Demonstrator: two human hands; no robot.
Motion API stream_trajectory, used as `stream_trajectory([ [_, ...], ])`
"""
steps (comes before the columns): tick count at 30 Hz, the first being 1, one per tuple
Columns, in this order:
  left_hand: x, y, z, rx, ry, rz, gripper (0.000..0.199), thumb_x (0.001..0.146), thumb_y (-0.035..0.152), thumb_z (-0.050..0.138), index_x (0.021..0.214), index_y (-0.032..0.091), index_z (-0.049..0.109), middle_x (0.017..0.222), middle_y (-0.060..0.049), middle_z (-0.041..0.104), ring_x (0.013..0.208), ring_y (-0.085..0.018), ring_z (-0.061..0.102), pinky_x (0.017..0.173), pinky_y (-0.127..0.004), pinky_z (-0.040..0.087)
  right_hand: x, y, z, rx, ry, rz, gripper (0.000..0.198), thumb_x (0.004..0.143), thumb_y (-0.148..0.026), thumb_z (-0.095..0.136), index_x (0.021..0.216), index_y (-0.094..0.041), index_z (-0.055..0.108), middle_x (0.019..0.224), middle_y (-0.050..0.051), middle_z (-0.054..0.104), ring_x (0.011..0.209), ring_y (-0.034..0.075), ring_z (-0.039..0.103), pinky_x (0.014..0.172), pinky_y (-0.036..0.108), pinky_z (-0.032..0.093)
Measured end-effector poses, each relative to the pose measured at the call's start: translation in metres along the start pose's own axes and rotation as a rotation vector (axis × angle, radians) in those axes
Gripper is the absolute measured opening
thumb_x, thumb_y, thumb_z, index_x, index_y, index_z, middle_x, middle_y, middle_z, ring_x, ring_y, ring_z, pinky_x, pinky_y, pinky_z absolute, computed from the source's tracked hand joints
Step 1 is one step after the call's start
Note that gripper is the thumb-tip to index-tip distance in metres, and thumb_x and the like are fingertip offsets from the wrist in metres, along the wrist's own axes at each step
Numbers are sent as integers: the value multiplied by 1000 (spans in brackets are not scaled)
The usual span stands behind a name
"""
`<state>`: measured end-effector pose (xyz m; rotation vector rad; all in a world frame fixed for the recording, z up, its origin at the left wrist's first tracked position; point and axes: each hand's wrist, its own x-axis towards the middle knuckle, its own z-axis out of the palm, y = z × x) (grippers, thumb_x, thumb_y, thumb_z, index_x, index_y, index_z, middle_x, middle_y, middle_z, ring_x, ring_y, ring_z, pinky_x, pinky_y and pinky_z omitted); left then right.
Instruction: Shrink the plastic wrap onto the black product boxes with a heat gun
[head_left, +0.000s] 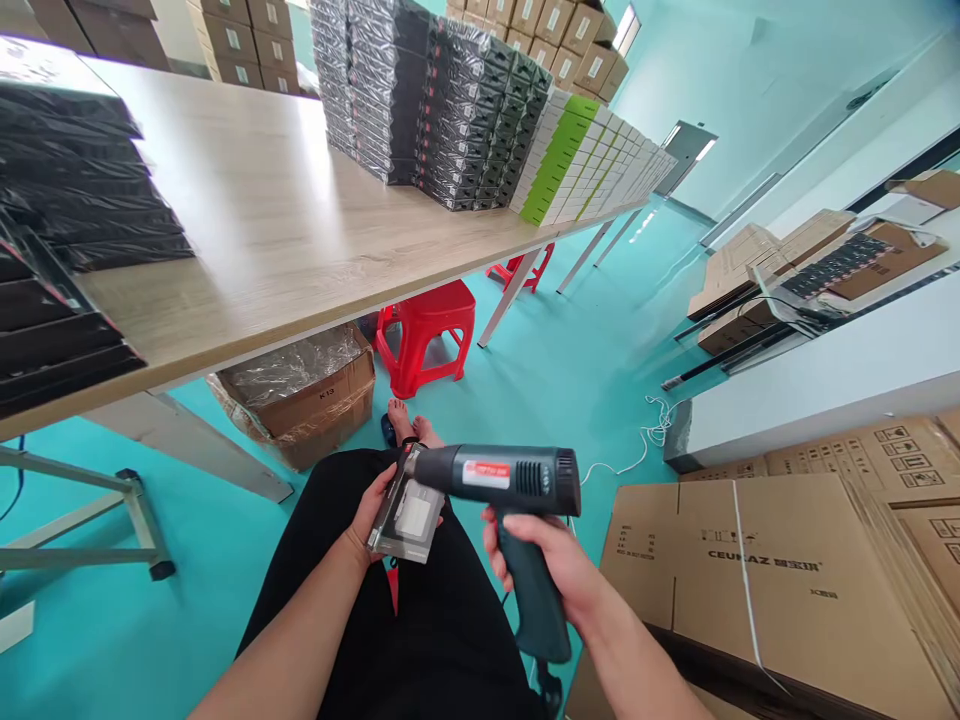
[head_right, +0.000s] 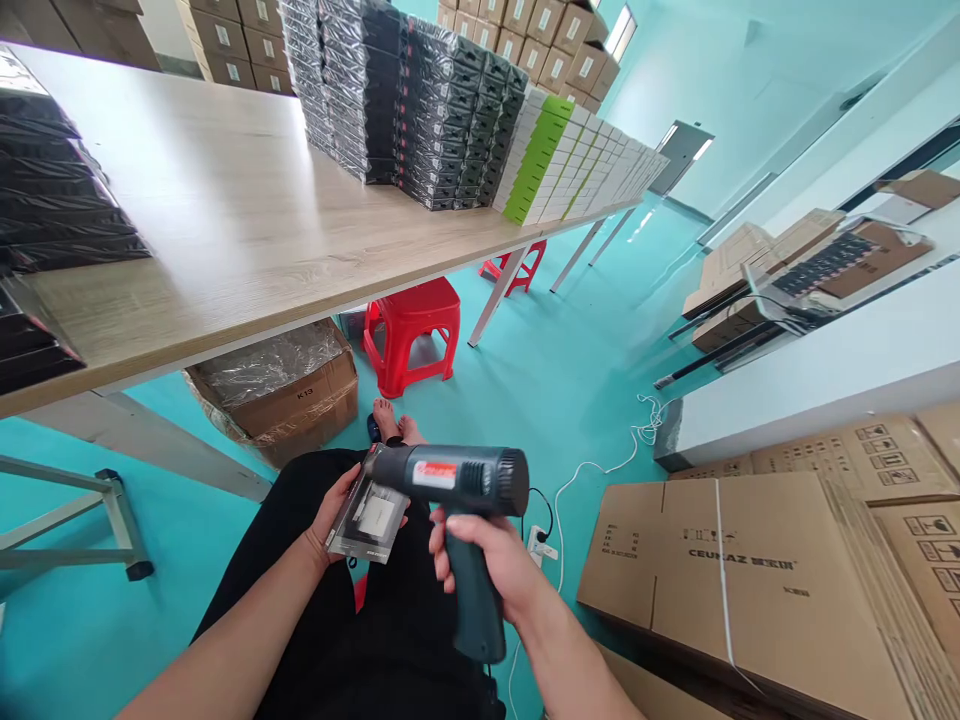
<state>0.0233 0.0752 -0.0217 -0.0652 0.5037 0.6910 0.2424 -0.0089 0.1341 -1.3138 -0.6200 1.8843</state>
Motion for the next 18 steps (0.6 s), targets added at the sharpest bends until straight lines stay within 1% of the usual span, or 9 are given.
stream_trajectory([
  [2,2,2,-2,-14,25,39,46,86,41,54,119,10,60,94,-14,73,87,-30,69,81,-43,53,-12,-5,6,-213,-137,110,25,77,-27,64,97,-12,68,76,6,67,57,15,61,50,25,48],
  [4,3,3,-2,-33,24,75,45,87,39,53,119,9,60,91,-13,73,85,-29,70,81,-40,53,-19,-9,9,-356,-243,166,21,74,-25,68,89,-11,70,73,7,68,55,14,61,51,25,47],
  [6,4,3,-3,-39,29,87,44,87,39,54,116,8,61,90,-13,74,84,-28,70,79,-38,54,-18,-13,11,-388,-209,122,21,74,-27,68,88,-12,70,74,6,67,55,14,60,52,26,47],
  [9,4,3,-2,-18,82,71,41,85,37,55,112,7,63,85,-13,74,79,-29,71,74,-38,55,-5,-19,13,-301,-2,-27,27,78,-34,64,97,-15,68,80,5,66,61,14,60,57,28,49],
  [10,4,3,-3,-11,102,61,41,85,38,55,111,7,63,84,-13,74,77,-29,71,72,-39,55,-2,-21,14,-287,36,-56,28,80,-35,63,100,-16,67,83,5,66,63,14,60,58,29,50],
  [12,3,3,-4,-1,139,46,40,85,38,54,109,7,64,81,-13,73,73,-29,71,68,-39,56,0,-27,15,-338,-4,-49,28,79,-35,64,99,-16,67,81,4,65,63,15,60,58,29,50],
  [15,3,5,-7,-5,189,93,35,85,35,52,107,10,65,77,-11,73,69,-27,71,64,-37,56,-8,-32,16,-574,-218,74,20,75,-31,68,84,-14,69,65,2,63,54,13,57,56,28,47],
  [16,4,5,-8,-6,198,109,34,85,34,52,106,10,65,75,-10,73,68,-27,71,63,-36,56,-9,-32,17,-633,-255,93,18,74,-31,69,79,-13,69,62,2,62,53,13,56,56,28,46],
  [18,5,5,-9,-7,206,122,31,84,33,54,102,10,66,72,-10,73,65,-26,70,61,-35,56,-10,-31,18,-651,-217,59,18,75,-32,68,76,-14,68,63,2,62,54,13,56,56,28,47],
])
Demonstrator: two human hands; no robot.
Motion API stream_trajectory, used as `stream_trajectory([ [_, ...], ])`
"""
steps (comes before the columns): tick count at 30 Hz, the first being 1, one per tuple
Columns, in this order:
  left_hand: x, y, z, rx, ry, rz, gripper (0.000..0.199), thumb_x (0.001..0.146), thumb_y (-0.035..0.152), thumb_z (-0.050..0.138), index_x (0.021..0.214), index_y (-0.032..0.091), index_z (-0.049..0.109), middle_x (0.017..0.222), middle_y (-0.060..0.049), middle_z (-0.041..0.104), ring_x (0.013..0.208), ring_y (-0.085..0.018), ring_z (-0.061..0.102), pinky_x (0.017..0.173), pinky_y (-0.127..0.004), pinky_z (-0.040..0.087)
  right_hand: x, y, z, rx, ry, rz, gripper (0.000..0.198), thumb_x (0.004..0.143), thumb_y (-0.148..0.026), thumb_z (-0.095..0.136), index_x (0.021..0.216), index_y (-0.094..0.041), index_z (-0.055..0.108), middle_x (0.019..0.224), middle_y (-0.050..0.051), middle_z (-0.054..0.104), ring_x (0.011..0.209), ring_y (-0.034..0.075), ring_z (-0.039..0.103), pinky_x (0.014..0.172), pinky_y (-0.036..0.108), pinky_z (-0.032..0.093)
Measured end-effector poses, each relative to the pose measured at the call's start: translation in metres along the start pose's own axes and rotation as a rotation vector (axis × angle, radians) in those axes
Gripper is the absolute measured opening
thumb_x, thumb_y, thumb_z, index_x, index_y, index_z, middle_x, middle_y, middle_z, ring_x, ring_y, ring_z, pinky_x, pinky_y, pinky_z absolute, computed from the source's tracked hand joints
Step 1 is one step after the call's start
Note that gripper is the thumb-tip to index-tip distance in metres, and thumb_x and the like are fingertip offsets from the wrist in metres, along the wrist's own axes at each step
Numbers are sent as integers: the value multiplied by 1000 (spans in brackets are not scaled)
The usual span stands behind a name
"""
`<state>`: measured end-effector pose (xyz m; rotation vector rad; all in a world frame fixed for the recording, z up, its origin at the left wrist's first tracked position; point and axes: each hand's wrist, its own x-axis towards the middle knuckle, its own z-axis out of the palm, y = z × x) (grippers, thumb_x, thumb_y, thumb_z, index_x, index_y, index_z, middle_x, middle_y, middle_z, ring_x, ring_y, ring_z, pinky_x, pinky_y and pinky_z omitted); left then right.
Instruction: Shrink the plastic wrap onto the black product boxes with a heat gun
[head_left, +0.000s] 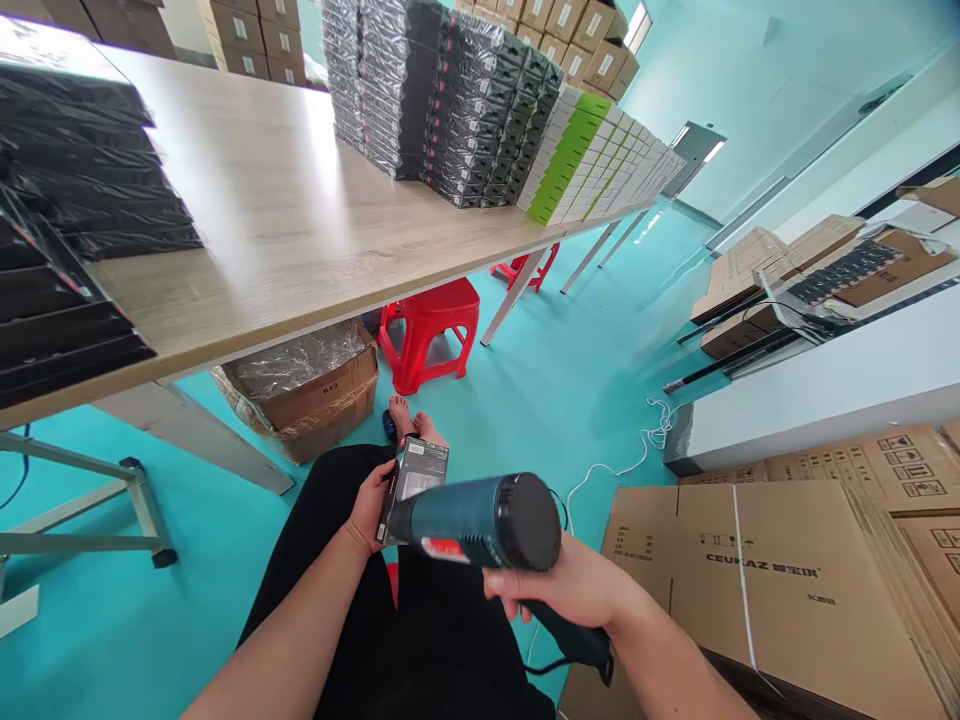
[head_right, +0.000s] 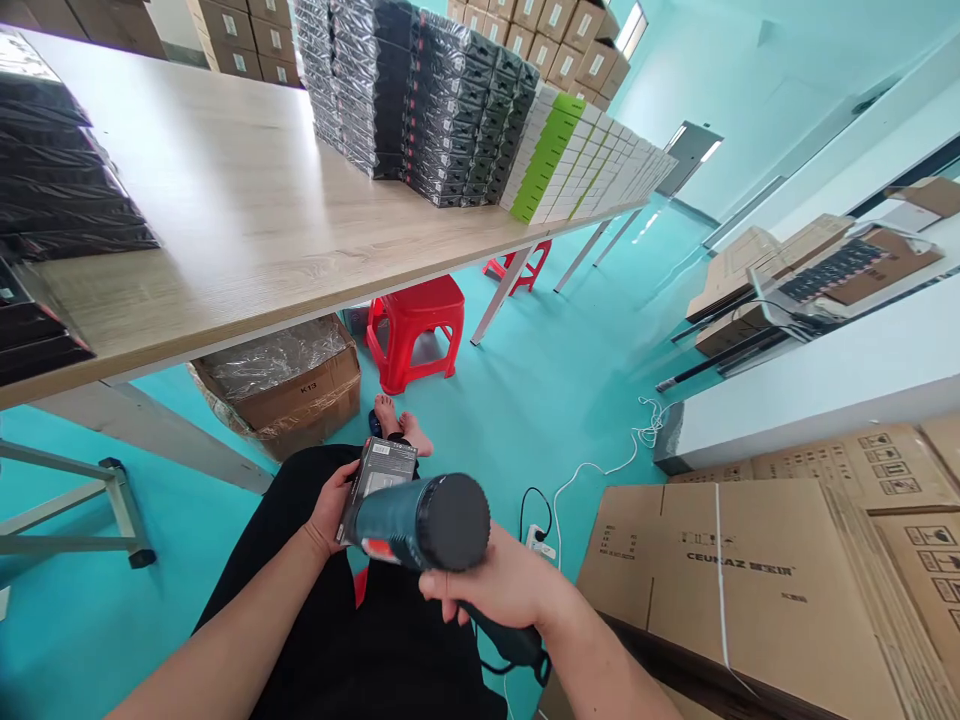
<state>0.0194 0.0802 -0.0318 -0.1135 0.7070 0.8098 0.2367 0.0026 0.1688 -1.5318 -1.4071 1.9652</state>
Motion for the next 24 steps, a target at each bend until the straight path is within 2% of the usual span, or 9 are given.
stream_trajectory([
  [2,1,-1,0,8,16,-5,30,83,32,55,99,10,67,69,-9,72,61,-26,70,59,-34,56,4,0,2,68,131,-50,20,78,-35,64,80,-15,68,70,3,63,59,14,57,57,28,48],
  [4,1,-1,1,22,44,-1,28,83,31,56,99,11,67,67,-8,72,60,-25,69,59,-34,56,7,-3,3,72,176,-66,21,80,-35,61,80,-16,67,71,3,63,61,15,58,58,28,49],
  [9,-2,-1,7,4,75,52,31,85,31,52,106,12,66,74,-10,73,66,-26,70,62,-36,56,-11,-9,3,-211,-124,123,11,70,-25,68,65,-15,65,54,-1,57,51,13,55,54,26,47],
  [11,-4,-1,9,-12,55,54,34,86,33,51,107,11,65,77,-11,73,69,-27,71,64,-37,56,-21,-3,3,-222,-114,142,11,68,-26,69,66,-16,66,55,-1,59,54,14,56,55,26,47],
  [16,-5,-1,11,-13,16,22,35,85,34,51,106,10,65,78,-11,73,72,-28,71,67,-37,56,-19,20,2,149,40,47,23,75,-35,68,86,-14,69,73,4,66,59,14,59,58,28,49],
  [19,-5,-1,9,-2,-17,-1,36,84,36,52,104,9,65,79,-12,73,71,-28,71,67,-38,56,-3,29,-5,360,242,-17,31,77,-39,67,97,-15,67,81,6,67,62,15,60,56,27,50],
  [22,-6,0,6,-2,-74,-11,38,83,37,55,105,8,65,83,-14,73,72,-29,70,68,-40,56,8,35,-15,468,481,-68,31,78,-40,66,98,-15,66,81,5,66,63,15,60,54,27,51],
  [24,-5,0,4,0,-93,-12,38,82,37,55,105,7,65,84,-14,73,73,-30,70,69,-40,55,9,38,-15,481,535,-56,31,78,-39,66,98,-15,66,78,5,66,61,15,60,52,26,51],
])
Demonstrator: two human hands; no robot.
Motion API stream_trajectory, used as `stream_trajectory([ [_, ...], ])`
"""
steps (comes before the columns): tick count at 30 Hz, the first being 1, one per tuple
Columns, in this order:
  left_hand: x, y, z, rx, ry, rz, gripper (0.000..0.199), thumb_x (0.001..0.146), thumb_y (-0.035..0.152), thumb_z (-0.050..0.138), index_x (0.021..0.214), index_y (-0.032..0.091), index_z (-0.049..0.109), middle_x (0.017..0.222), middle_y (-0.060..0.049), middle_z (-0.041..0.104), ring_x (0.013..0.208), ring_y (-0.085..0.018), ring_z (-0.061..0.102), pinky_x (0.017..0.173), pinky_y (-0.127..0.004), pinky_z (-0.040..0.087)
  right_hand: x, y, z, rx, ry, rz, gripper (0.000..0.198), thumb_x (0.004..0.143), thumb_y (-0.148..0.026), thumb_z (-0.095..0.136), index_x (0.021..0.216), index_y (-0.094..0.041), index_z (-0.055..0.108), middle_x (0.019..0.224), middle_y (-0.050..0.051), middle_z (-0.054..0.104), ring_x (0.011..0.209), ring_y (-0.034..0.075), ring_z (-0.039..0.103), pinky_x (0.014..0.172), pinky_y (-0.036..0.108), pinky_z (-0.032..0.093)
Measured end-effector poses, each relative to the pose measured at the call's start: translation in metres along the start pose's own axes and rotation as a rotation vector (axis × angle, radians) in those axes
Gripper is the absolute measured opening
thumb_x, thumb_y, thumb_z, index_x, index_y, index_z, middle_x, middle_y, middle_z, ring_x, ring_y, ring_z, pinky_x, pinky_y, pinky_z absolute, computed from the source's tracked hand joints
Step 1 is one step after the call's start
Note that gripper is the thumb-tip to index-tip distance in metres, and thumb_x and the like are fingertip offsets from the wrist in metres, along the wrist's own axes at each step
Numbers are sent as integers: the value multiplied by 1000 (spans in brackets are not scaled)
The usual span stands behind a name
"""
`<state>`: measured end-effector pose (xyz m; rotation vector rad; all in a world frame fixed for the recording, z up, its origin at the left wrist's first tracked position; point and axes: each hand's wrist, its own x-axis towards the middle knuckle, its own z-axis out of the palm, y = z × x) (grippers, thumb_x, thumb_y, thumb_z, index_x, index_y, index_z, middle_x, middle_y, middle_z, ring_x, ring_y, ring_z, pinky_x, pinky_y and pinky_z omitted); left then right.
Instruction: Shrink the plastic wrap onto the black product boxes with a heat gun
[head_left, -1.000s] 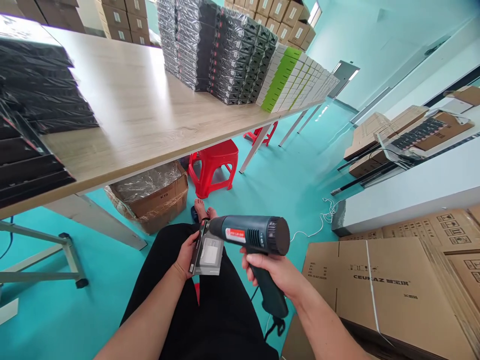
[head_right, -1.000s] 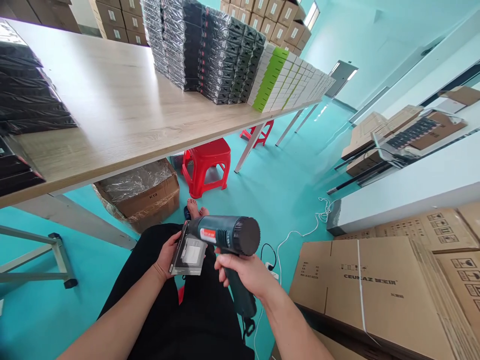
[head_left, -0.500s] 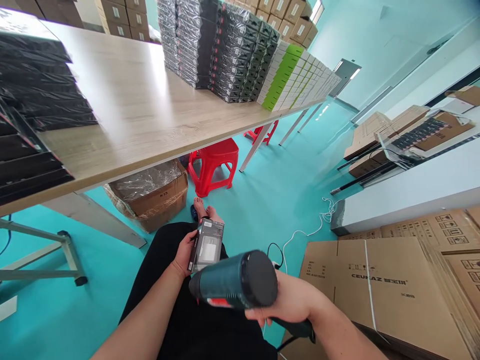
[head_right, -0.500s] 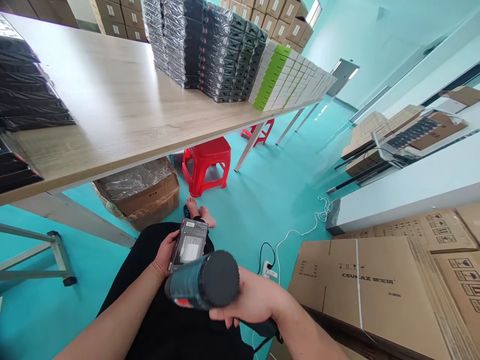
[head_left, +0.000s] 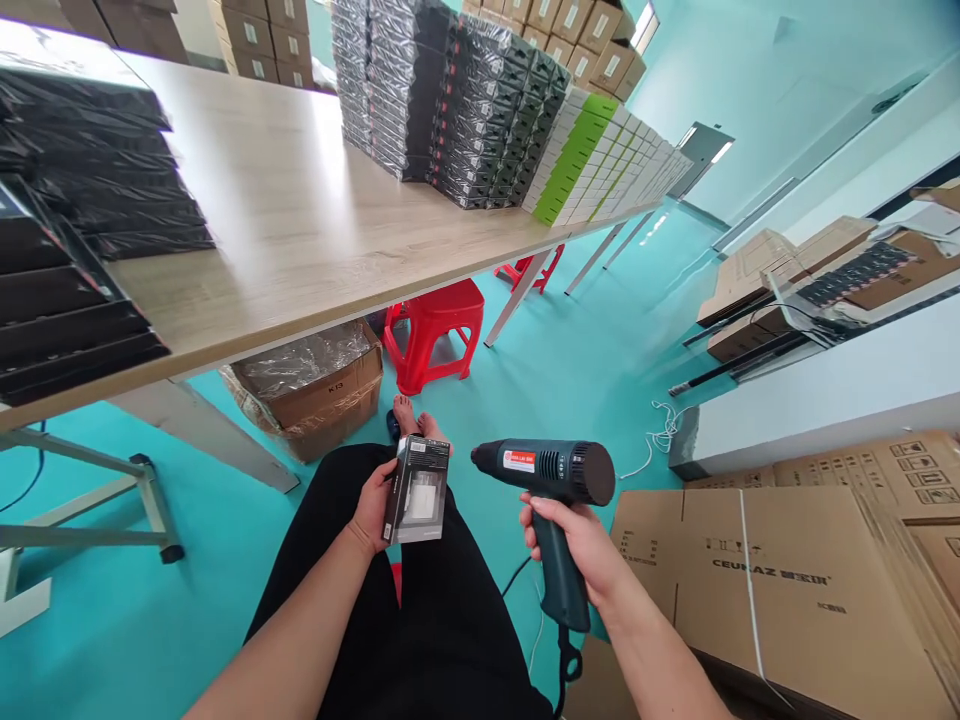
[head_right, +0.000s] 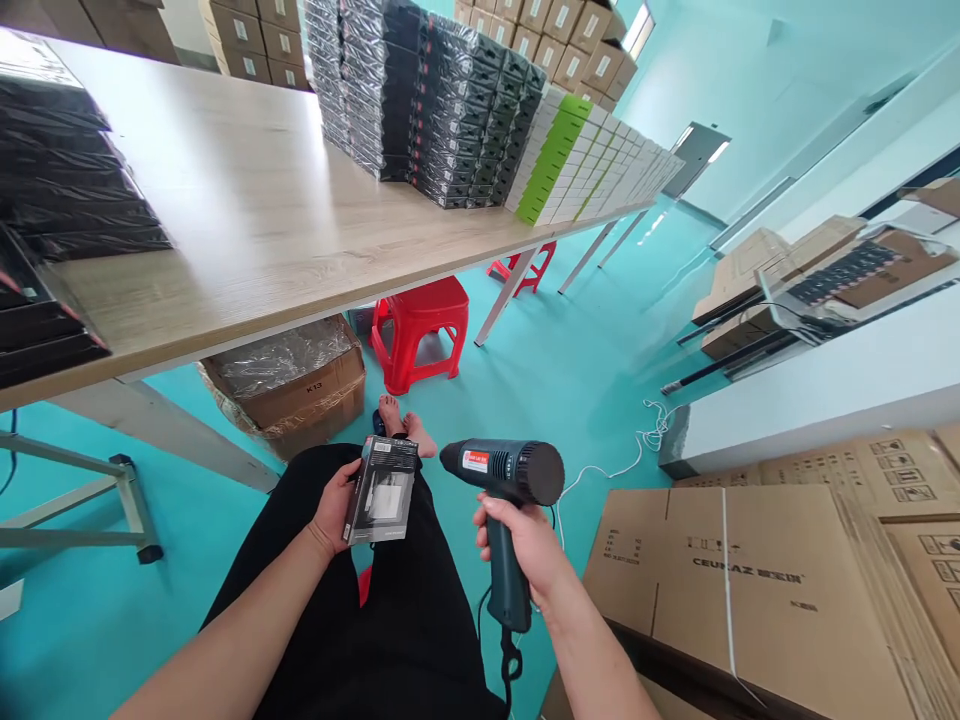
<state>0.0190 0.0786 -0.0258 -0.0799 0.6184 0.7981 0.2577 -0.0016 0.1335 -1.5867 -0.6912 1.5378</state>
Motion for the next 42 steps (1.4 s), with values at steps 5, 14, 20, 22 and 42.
stream_trajectory([
  [5,5,-2,0,22,21,28,36,83,37,54,104,9,66,85,-14,73,77,-30,70,72,-41,55,-13,3,20,48,-276,73,30,79,-33,65,102,-13,66,82,7,67,61,15,63,53,25,51],
  [14,0,-1,-1,27,21,5,37,83,37,55,103,7,65,88,-16,73,79,-31,70,70,-40,56,11,-18,18,129,-103,28,29,77,-34,66,98,-13,66,78,6,67,60,14,61,51,24,50],
  [20,6,-2,-1,2,64,3,32,84,33,53,103,10,65,82,-13,73,77,-30,71,69,-40,56,6,-21,22,98,-238,35,29,78,-34,65,99,-13,66,82,7,68,61,14,62,51,24,50],
  [22,4,-2,-2,15,34,-2,34,83,34,54,101,8,66,83,-15,73,78,-31,70,70,-41,56,12,-20,14,76,-156,18,29,78,-34,65,99,-14,66,81,6,68,61,14,62,51,24,50],
  [42,5,1,-3,30,34,19,40,82,39,55,104,7,66,90,-16,73,83,-32,70,77,-46,55,-23,6,-21,-249,-313,210,27,75,-34,67,92,-13,68,71,4,66,56,14,59,53,28,47],
])
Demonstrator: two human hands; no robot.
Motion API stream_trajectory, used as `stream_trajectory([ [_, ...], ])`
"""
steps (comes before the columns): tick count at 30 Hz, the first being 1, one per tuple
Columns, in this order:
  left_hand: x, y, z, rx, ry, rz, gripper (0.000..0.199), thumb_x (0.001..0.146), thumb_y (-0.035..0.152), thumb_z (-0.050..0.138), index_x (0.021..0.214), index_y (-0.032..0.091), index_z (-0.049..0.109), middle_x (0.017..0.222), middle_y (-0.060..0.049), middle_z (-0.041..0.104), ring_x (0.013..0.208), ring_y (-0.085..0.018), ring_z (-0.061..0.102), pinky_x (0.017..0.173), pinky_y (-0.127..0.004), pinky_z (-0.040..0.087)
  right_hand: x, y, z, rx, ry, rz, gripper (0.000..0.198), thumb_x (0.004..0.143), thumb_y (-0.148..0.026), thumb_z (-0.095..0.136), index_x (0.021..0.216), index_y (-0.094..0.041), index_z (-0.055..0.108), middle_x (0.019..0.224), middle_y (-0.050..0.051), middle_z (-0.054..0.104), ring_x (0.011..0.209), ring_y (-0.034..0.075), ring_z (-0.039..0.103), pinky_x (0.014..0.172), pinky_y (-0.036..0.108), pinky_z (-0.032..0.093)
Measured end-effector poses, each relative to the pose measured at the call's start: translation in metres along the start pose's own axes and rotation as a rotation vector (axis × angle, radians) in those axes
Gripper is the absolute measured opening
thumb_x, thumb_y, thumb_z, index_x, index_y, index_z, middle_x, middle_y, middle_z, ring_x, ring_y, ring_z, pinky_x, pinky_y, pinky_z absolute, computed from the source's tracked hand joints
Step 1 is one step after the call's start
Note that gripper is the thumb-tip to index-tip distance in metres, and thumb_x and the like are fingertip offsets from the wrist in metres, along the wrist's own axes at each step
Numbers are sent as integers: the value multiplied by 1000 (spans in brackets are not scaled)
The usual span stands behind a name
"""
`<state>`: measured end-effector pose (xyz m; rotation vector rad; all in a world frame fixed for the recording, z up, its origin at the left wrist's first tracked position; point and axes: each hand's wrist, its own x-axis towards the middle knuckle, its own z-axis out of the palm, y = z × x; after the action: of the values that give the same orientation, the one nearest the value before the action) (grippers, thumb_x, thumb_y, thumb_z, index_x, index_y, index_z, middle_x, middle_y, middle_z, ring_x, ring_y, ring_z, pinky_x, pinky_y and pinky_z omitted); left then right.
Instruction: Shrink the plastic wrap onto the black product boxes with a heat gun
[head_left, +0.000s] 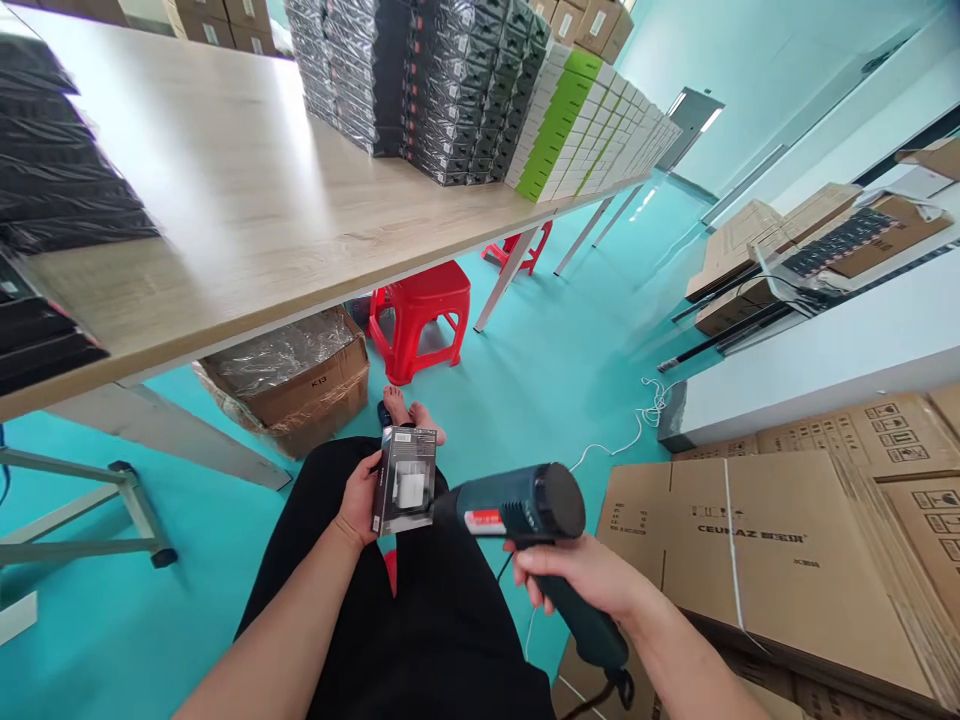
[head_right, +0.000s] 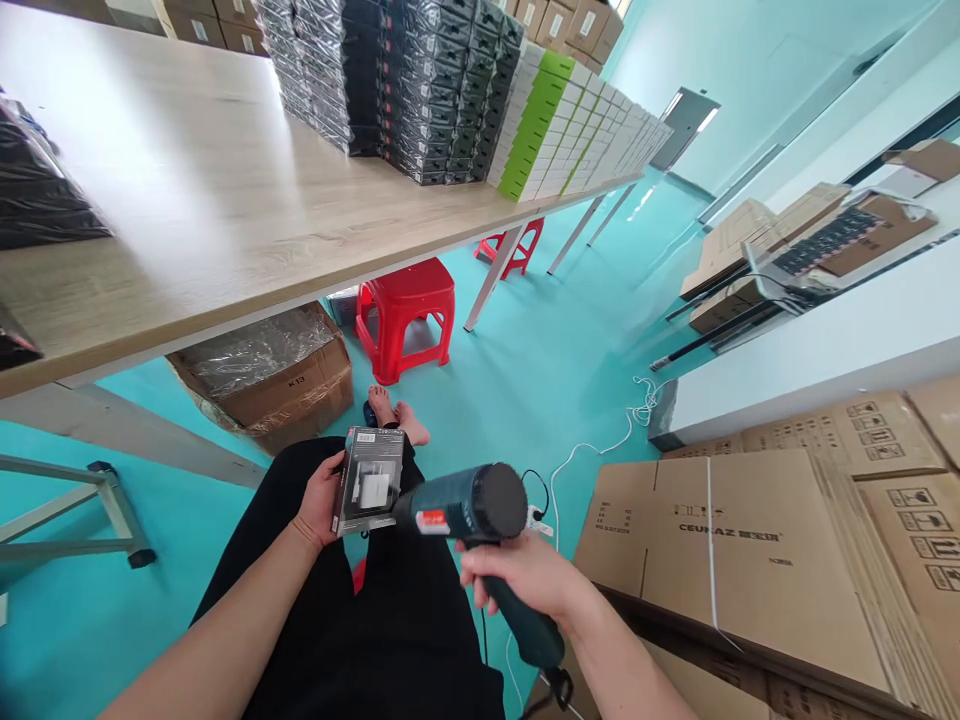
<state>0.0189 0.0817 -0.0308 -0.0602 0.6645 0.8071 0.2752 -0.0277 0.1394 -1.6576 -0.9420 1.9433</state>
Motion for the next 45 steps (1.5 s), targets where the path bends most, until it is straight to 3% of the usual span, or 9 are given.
stream_trajectory([
  [4,2,-2,1,-3,-31,36,46,83,43,56,110,7,64,95,-16,72,90,-33,68,80,-45,54,-4,7,24,110,-146,14,33,71,-33,71,96,-12,68,75,5,66,57,14,60,52,26,46],
  [7,3,-3,2,2,-43,68,46,83,43,58,111,8,64,98,-16,71,92,-33,67,82,-45,54,1,8,31,214,-17,-72,34,75,-37,68,101,-15,67,81,5,66,62,14,61,55,26,49],
  [11,4,0,1,-16,9,122,45,83,42,61,117,13,59,106,-14,69,97,-30,66,86,-46,52,-2,14,17,261,158,-80,29,79,-34,64,100,-15,66,82,6,67,62,14,61,54,25,49],
  [14,7,1,-3,-9,-11,56,55,83,52,57,122,14,55,112,-17,66,101,-32,65,84,-50,52,-15,25,9,314,128,-79,25,82,-32,61,100,-15,66,83,7,68,61,14,62,53,24,48],
  [18,14,-3,-6,-17,-43,12,55,84,56,54,119,13,55,107,-18,67,98,-33,66,80,-50,54,-24,33,21,342,49,-105,27,82,-30,61,104,-15,66,88,9,68,64,15,62,57,26,49],
  [24,12,-4,-5,-35,-98,-12,55,84,50,57,122,11,52,115,-21,63,107,-34,61,88,-52,51,-16,31,27,287,197,-160,26,83,-34,62,100,-15,68,85,7,66,66,16,60,59,28,50],
  [29,14,-3,-9,-53,-109,54,42,86,40,59,118,14,55,108,-16,67,101,-31,65,80,-48,56,-12,32,31,269,82,-169,30,81,-34,64,105,-15,67,88,8,66,66,16,60,59,29,49],
  [35,12,-3,-7,-106,-103,40,55,85,45,59,127,11,50,121,-19,61,113,-34,58,89,-49,52,-4,32,26,316,311,-190,29,82,-35,63,103,-14,65,83,7,66,65,16,59,56,29,50],
  [45,13,0,-7,-151,-111,19,62,83,46,61,132,11,46,126,-20,58,120,-35,52,91,-48,52,-16,42,16,461,250,-179,25,85,-30,57,102,-13,64,81,7,66,61,15,59,53,26,48],
])
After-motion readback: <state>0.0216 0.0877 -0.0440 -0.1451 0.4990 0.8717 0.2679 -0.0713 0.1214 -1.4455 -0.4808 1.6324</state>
